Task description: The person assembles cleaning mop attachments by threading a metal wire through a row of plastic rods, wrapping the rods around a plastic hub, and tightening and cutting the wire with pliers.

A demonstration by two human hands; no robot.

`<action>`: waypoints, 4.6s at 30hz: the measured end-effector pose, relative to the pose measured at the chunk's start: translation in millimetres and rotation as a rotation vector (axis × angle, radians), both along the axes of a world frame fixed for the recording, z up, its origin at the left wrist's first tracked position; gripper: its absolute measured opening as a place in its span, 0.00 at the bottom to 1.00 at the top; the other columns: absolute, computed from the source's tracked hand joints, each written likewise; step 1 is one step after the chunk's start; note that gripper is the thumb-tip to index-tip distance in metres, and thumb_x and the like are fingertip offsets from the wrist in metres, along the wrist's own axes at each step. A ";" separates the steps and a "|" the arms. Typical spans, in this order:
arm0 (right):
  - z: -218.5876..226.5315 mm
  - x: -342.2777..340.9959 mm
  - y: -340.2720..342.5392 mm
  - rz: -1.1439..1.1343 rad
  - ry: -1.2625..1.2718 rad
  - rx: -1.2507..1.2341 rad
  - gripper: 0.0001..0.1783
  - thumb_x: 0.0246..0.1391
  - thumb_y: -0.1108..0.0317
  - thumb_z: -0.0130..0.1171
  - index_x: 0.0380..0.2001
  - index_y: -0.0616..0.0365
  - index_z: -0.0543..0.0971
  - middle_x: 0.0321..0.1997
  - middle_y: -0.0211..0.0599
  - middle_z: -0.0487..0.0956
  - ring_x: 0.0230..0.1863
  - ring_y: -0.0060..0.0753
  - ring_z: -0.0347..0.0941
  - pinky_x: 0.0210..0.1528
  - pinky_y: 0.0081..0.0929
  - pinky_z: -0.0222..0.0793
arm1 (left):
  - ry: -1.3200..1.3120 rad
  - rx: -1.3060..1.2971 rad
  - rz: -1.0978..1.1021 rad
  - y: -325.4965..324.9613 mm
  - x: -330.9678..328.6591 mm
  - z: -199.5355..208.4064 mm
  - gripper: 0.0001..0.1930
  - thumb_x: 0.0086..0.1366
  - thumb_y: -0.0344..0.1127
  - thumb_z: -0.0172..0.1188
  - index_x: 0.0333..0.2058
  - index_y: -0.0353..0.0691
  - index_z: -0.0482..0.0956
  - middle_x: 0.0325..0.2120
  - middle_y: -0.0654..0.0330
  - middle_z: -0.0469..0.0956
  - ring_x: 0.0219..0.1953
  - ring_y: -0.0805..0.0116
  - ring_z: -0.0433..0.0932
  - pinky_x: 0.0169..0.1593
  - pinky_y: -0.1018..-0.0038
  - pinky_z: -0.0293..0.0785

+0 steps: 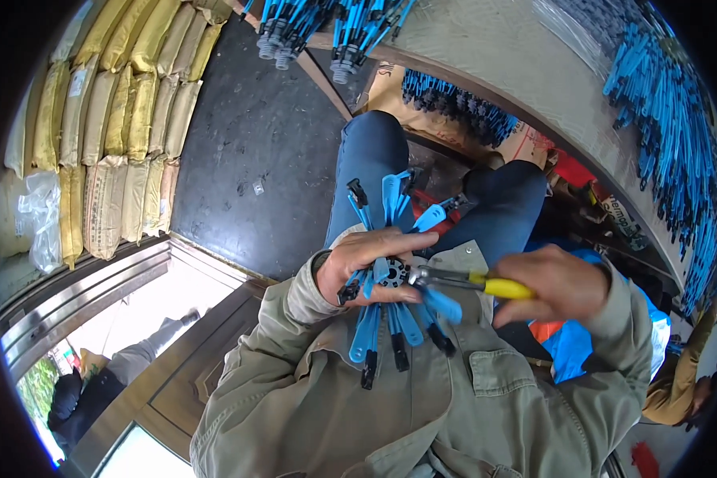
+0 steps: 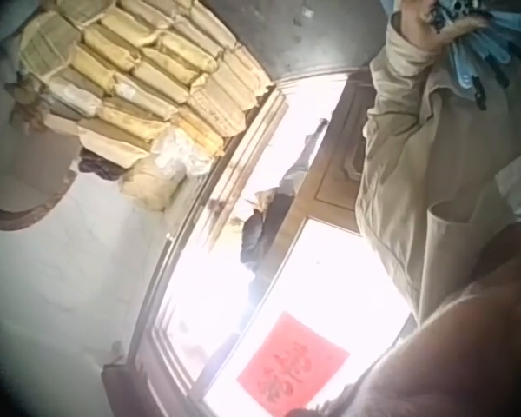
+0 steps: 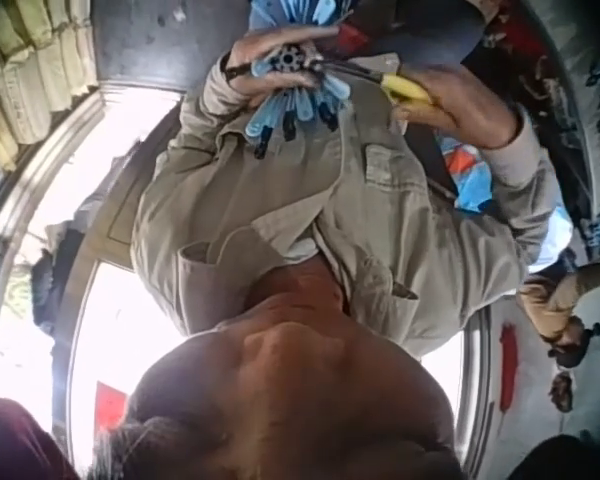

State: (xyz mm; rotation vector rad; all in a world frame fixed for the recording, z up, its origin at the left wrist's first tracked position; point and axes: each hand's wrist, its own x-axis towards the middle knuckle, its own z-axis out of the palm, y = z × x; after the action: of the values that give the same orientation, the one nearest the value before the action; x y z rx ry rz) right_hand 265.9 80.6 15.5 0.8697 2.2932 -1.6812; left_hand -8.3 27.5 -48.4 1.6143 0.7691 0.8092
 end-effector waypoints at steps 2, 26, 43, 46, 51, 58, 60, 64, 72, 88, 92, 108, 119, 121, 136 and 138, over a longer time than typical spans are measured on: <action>1.3 3.3 3.4 -0.016 0.005 -0.468 0.16 0.50 0.58 0.60 0.34 0.60 0.73 0.43 0.48 0.72 0.27 0.37 0.74 0.28 0.26 0.69 | -0.028 -0.010 -0.039 3.0 -1.4 -1.0 0.28 0.46 0.42 0.70 0.45 0.34 0.74 0.30 0.56 0.77 0.31 0.63 0.76 0.35 0.73 0.71; -68.3 -46.3 -38.1 -0.473 -0.068 1.634 0.17 0.41 0.71 0.65 0.39 0.48 0.78 0.47 0.35 0.69 0.47 0.37 0.68 0.52 0.41 0.58 | -0.100 -0.018 0.264 2.7 -4.5 -1.5 0.26 0.41 0.40 0.74 0.38 0.34 0.76 0.32 0.55 0.79 0.32 0.66 0.79 0.38 0.75 0.73; -21.9 -29.6 -16.3 -0.097 0.143 0.392 0.30 0.42 0.65 0.67 0.48 0.59 0.67 0.37 0.45 0.75 0.33 0.42 0.75 0.33 0.31 0.72 | -0.162 0.044 0.028 11.0 -14.3 -9.5 0.32 0.31 0.44 0.75 0.38 0.35 0.78 0.26 0.58 0.78 0.28 0.66 0.77 0.32 0.74 0.71; -15.7 -30.1 -27.1 -0.103 0.114 0.541 0.32 0.44 0.65 0.66 0.51 0.61 0.64 0.37 0.46 0.75 0.32 0.41 0.76 0.35 0.30 0.73 | -0.150 0.009 0.058 8.0 -14.5 -6.1 0.30 0.38 0.40 0.73 0.43 0.37 0.77 0.33 0.56 0.78 0.34 0.64 0.78 0.37 0.73 0.72; -30.1 -10.0 -30.9 -0.167 0.093 0.108 0.33 0.46 0.71 0.62 0.55 0.62 0.61 0.40 0.46 0.74 0.34 0.40 0.76 0.36 0.33 0.73 | -0.145 -0.113 -0.166 28.3 -18.8 4.4 0.28 0.41 0.38 0.73 0.44 0.37 0.76 0.38 0.56 0.78 0.38 0.63 0.78 0.42 0.73 0.73; -19.3 -5.6 -23.3 -0.350 0.333 -0.851 0.31 0.38 0.74 0.63 0.50 0.63 0.68 0.44 0.47 0.71 0.35 0.47 0.73 0.34 0.37 0.70 | -0.177 -0.044 -0.086 10.8 -18.3 -10.2 0.28 0.41 0.39 0.73 0.43 0.37 0.76 0.38 0.57 0.78 0.39 0.64 0.78 0.42 0.73 0.73; -10.5 -21.0 -31.7 -0.161 0.164 0.149 0.27 0.37 0.73 0.63 0.46 0.64 0.71 0.45 0.46 0.71 0.37 0.46 0.72 0.35 0.38 0.69 | -0.181 -0.041 -0.026 6.6 -17.0 -9.7 0.28 0.41 0.39 0.73 0.43 0.37 0.76 0.38 0.57 0.78 0.39 0.64 0.78 0.42 0.72 0.73; -30.3 -39.3 -33.2 -0.166 0.089 0.839 0.22 0.36 0.69 0.64 0.39 0.62 0.75 0.46 0.46 0.71 0.40 0.44 0.71 0.38 0.37 0.67 | -0.141 0.039 0.177 4.8 -12.2 -5.8 0.31 0.38 0.49 0.73 0.38 0.34 0.77 0.28 0.58 0.78 0.31 0.67 0.78 0.35 0.74 0.72; -42.1 -33.1 -29.3 -0.220 0.093 0.939 0.22 0.33 0.63 0.66 0.36 0.57 0.77 0.45 0.46 0.71 0.41 0.44 0.70 0.41 0.36 0.66 | -0.073 -0.001 0.281 -4.3 -7.6 -7.9 0.28 0.43 0.43 0.72 0.41 0.37 0.74 0.33 0.57 0.77 0.36 0.64 0.78 0.40 0.74 0.72; -76.0 -29.4 -43.4 -0.272 0.207 0.812 0.14 0.34 0.67 0.65 0.25 0.58 0.73 0.29 0.40 0.71 0.26 0.40 0.71 0.25 0.31 0.66 | -0.134 0.032 0.258 -9.9 -1.0 -10.7 0.26 0.44 0.41 0.72 0.41 0.37 0.74 0.33 0.56 0.77 0.34 0.62 0.78 0.38 0.73 0.71; -18.2 -6.4 -16.1 -0.071 0.211 0.301 0.14 0.42 0.66 0.64 0.27 0.59 0.70 0.25 0.42 0.72 0.24 0.47 0.72 0.24 0.34 0.66 | -0.098 -0.087 0.042 -1.6 -4.6 -6.6 0.26 0.42 0.40 0.72 0.39 0.35 0.74 0.31 0.57 0.77 0.33 0.63 0.77 0.36 0.73 0.71; 25.4 -26.1 6.0 0.079 -0.084 0.304 0.11 0.52 0.65 0.56 0.35 0.55 0.66 0.23 0.45 0.74 0.22 0.52 0.72 0.21 0.40 0.66 | -0.025 -0.100 0.002 -2.2 -14.6 -5.4 0.27 0.40 0.47 0.73 0.35 0.35 0.77 0.26 0.60 0.77 0.28 0.67 0.77 0.33 0.73 0.71; 12.7 -20.5 -7.9 -0.408 0.187 0.715 0.17 0.43 0.62 0.65 0.31 0.58 0.69 0.26 0.44 0.74 0.25 0.48 0.73 0.24 0.36 0.68 | -0.273 -0.078 0.350 7.8 -20.4 45.9 0.20 0.58 0.43 0.61 0.43 0.36 0.71 0.29 0.60 0.75 0.32 0.68 0.74 0.36 0.73 0.69; 19.4 -1.9 14.9 -0.614 0.066 1.076 0.19 0.40 0.63 0.68 0.32 0.59 0.71 0.27 0.45 0.73 0.28 0.48 0.73 0.28 0.35 0.69 | -0.178 -0.165 0.718 12.7 -33.4 74.3 0.21 0.64 0.44 0.52 0.49 0.35 0.66 0.30 0.61 0.74 0.33 0.71 0.73 0.38 0.74 0.69; 51.0 115.5 147.1 -0.818 -0.089 1.458 0.20 0.37 0.58 0.67 0.30 0.54 0.70 0.26 0.34 0.72 0.29 0.39 0.71 0.27 0.31 0.67 | 0.670 0.725 0.470 386.8 36.4 210.9 0.19 0.60 0.37 0.52 0.48 0.36 0.65 0.35 0.47 0.74 0.39 0.52 0.73 0.45 0.64 0.69; 48.4 116.5 147.9 -0.783 -0.125 1.444 0.21 0.37 0.55 0.67 0.30 0.54 0.71 0.25 0.34 0.70 0.27 0.38 0.70 0.26 0.30 0.66 | 0.772 0.735 0.574 397.5 51.9 183.8 0.16 0.60 0.35 0.51 0.46 0.37 0.69 0.35 0.47 0.75 0.41 0.44 0.72 0.47 0.63 0.68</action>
State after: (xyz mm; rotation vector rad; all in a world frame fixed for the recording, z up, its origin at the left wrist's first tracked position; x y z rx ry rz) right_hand 382.5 228.5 63.9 2.1374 3.0173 0.3809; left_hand 43.6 425.0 135.4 2.4681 1.6712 0.9251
